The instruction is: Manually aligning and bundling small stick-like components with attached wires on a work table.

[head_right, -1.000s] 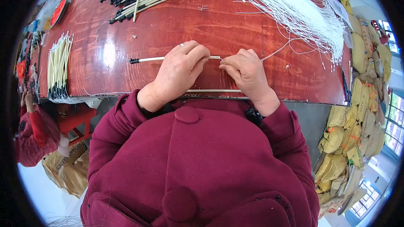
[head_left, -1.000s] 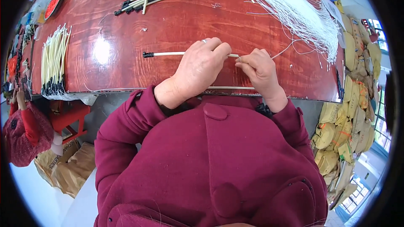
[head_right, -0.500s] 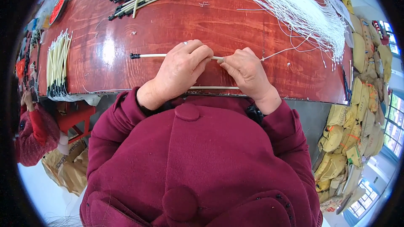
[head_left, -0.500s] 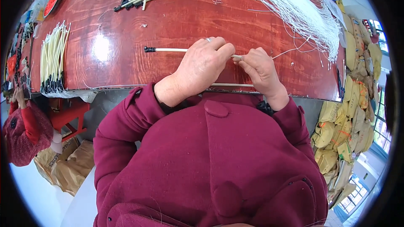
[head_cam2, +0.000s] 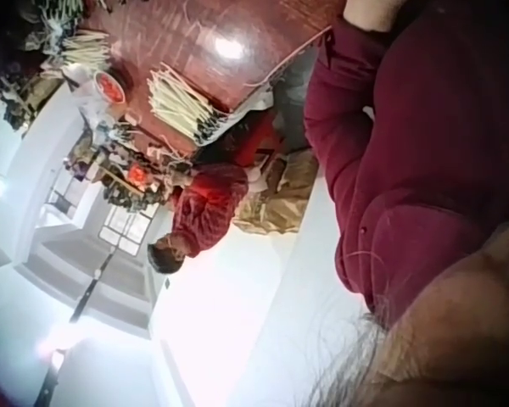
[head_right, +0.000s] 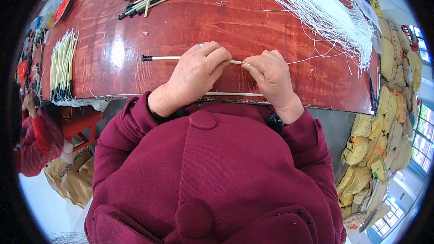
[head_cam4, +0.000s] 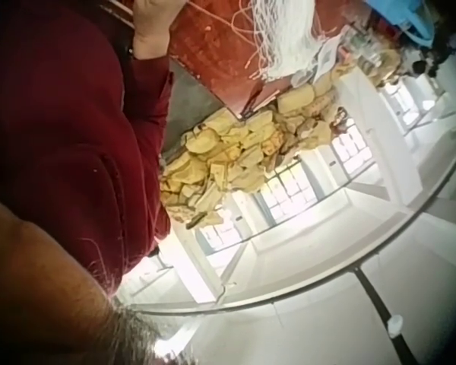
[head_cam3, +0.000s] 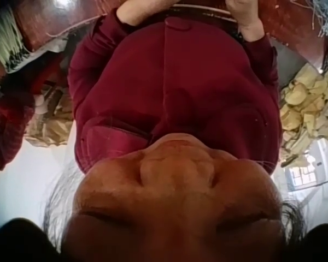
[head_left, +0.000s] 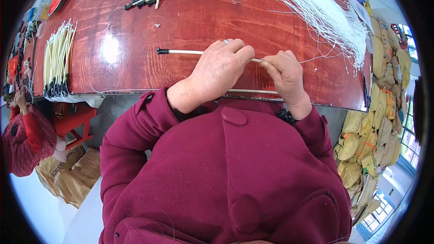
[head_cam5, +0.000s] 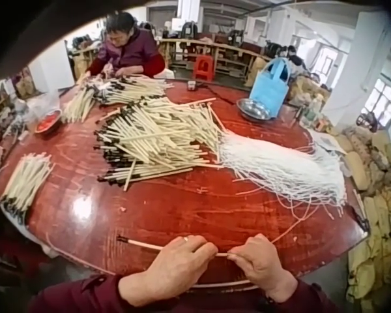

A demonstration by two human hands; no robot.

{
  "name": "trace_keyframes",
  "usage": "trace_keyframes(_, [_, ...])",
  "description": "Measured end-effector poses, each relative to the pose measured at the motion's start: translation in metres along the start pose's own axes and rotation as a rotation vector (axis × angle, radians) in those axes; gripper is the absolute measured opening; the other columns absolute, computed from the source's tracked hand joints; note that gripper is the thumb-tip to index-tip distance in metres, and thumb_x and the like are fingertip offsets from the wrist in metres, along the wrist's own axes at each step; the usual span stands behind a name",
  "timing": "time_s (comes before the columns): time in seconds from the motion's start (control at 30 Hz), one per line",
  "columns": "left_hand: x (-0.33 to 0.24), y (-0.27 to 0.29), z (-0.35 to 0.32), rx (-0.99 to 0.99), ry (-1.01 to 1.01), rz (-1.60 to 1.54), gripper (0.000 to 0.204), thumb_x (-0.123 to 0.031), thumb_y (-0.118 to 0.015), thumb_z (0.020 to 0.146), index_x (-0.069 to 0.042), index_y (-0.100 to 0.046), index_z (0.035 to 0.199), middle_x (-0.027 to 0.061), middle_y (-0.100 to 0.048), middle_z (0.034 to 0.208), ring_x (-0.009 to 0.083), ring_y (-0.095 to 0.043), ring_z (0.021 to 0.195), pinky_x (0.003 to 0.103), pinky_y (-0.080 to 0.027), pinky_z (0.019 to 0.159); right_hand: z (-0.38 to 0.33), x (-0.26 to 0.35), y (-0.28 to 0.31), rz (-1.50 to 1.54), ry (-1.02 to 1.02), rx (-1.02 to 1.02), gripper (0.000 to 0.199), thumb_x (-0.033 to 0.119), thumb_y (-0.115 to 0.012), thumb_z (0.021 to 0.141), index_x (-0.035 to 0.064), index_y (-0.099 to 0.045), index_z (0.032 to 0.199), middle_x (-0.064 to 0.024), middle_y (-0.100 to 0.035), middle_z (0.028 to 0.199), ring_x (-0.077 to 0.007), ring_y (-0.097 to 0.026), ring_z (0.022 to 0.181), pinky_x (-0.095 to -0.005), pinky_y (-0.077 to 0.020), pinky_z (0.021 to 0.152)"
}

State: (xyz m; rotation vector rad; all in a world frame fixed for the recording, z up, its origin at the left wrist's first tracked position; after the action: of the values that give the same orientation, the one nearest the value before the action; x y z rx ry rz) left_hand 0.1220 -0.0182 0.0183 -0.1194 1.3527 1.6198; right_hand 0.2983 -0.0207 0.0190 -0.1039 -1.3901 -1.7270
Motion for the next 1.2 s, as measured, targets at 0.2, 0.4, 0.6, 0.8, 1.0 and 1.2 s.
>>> trace_keyframes(0.2, [-0.003, 0.0, 0.002, 0.013, -0.031, -0.02, 0.009, -0.007, -0.068, 0.09, -0.006, -0.064, 0.098, 0.0099, -0.062, 0.09, 0.0315, -0.063, 0.086, 0.042, -0.05, 0.078, 0.001, 0.002, -0.002, -0.008, 0.101, 0.016, 0.014, 0.008, -0.078, 0.082, 0.0078, -0.075, 0.096, -0.0048, -0.057, 0.071, -0.022, -0.052, 0.066, -0.0359, -0.0395, 0.067])
trace_keyframes(0.4, [-0.001, 0.002, 0.001, 0.003, -0.008, -0.022, 0.009, -0.007, -0.068, 0.09, -0.006, -0.063, 0.098, 0.01, -0.062, 0.089, 0.0315, -0.063, 0.086, 0.042, -0.051, 0.078, 0.004, 0.01, -0.004, 0.028, 0.078, 0.008, 0.015, 0.01, -0.079, 0.081, 0.008, -0.075, 0.096, -0.0045, -0.058, 0.071, -0.0223, -0.052, 0.067, -0.0356, -0.0393, 0.067])
trace_keyframes(0.6, [-0.001, 0.0, 0.003, -0.006, 0.005, -0.022, 0.009, -0.007, -0.068, 0.089, -0.006, -0.063, 0.097, 0.0103, -0.062, 0.089, 0.0317, -0.063, 0.086, 0.042, -0.051, 0.078, 0.003, 0.002, 0.003, 0.023, 0.025, -0.03, 0.014, 0.011, -0.078, 0.082, 0.0075, -0.075, 0.095, -0.005, -0.059, 0.072, -0.0226, -0.053, 0.068, -0.0352, -0.0401, 0.068])
trace_keyframes(0.8, [0.0, 0.008, -0.002, -0.025, -0.014, -0.03, 0.011, -0.005, -0.068, 0.087, -0.006, -0.063, 0.097, 0.0108, -0.062, 0.089, 0.0327, -0.063, 0.086, 0.042, -0.051, 0.076, 0.009, 0.011, -0.005, 0.024, 0.089, 0.031, 0.013, 0.009, -0.077, 0.083, 0.0063, -0.076, 0.096, -0.0067, -0.059, 0.075, -0.0235, -0.054, 0.07, -0.0354, -0.0424, 0.07])
trace_keyframes(1.0, [-0.006, 0.011, -0.007, -0.068, -0.063, -0.148, 0.015, -0.003, -0.067, 0.085, -0.006, -0.063, 0.099, 0.0113, -0.06, 0.089, 0.0342, -0.063, 0.087, 0.044, -0.052, 0.073, 0.012, 0.028, -0.005, 0.002, 0.077, 0.009, 0.016, 0.011, -0.078, 0.082, 0.0059, -0.076, 0.097, -0.0053, -0.062, 0.073, -0.0224, -0.056, 0.069, -0.035, -0.0422, 0.071])
trace_keyframes(1.2, [-0.009, 0.021, -0.018, -0.054, -0.058, -0.165, 0.017, -0.003, -0.068, 0.084, -0.006, -0.064, 0.099, 0.0116, -0.06, 0.09, 0.0349, -0.063, 0.087, 0.044, -0.052, 0.073, 0.013, 0.044, -0.013, -0.004, 0.072, 0.014, 0.017, 0.01, -0.077, 0.082, 0.0055, -0.076, 0.098, -0.0056, -0.06, 0.071, -0.0225, -0.056, 0.069, -0.0359, -0.0423, 0.071])
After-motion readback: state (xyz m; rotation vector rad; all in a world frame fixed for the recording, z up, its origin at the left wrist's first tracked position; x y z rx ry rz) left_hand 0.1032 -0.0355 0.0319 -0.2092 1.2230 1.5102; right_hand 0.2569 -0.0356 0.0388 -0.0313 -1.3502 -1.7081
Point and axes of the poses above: each hand's wrist, its own z-axis towards the middle knuckle, its own y-axis out of the back of the hand, x = y × z, the point moved 6 cm from there along z, towards the middle knuckle
